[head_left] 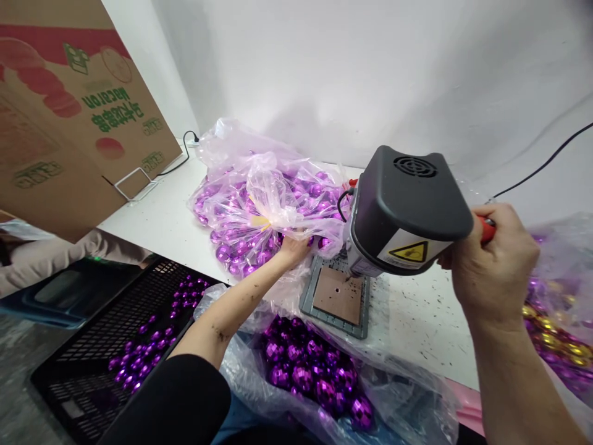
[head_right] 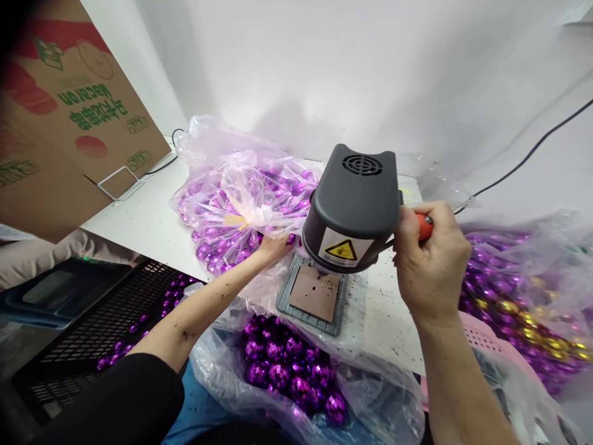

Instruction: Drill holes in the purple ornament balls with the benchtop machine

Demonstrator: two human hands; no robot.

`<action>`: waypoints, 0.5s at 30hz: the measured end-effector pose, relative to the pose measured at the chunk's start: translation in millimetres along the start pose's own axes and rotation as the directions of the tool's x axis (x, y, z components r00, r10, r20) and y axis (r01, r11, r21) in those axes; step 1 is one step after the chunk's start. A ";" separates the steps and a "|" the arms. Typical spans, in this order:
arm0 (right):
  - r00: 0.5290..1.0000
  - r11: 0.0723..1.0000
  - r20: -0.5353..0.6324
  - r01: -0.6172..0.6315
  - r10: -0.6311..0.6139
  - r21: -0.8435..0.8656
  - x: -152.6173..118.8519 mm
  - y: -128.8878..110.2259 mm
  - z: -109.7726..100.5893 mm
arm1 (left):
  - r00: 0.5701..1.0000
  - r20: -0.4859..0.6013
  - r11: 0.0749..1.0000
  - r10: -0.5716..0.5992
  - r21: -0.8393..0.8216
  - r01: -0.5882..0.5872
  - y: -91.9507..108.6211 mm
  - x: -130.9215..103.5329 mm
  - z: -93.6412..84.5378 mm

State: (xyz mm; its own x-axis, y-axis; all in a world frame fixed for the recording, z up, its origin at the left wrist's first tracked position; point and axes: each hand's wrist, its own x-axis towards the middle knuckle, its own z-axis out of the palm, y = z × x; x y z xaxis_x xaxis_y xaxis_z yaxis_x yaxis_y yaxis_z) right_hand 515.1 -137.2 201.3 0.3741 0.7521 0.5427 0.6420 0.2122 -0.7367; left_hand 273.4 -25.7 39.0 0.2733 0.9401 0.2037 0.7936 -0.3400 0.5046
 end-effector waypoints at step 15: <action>1.000 0.998 -0.005 -0.031 0.031 -0.051 2.2 6.1 -1.6 | 0.637 0.068 0.596 -0.768 -0.290 0.749 -141.9 -267.3 -159.5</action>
State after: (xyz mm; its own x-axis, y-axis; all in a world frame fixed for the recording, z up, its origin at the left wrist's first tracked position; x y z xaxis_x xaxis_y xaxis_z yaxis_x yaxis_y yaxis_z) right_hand 520.8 -135.2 198.7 0.3970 0.7554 0.5214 0.6632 0.1566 -0.7318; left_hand 1.0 -232.5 46.8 -0.3983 0.8616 -0.3145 0.5197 0.4945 0.6967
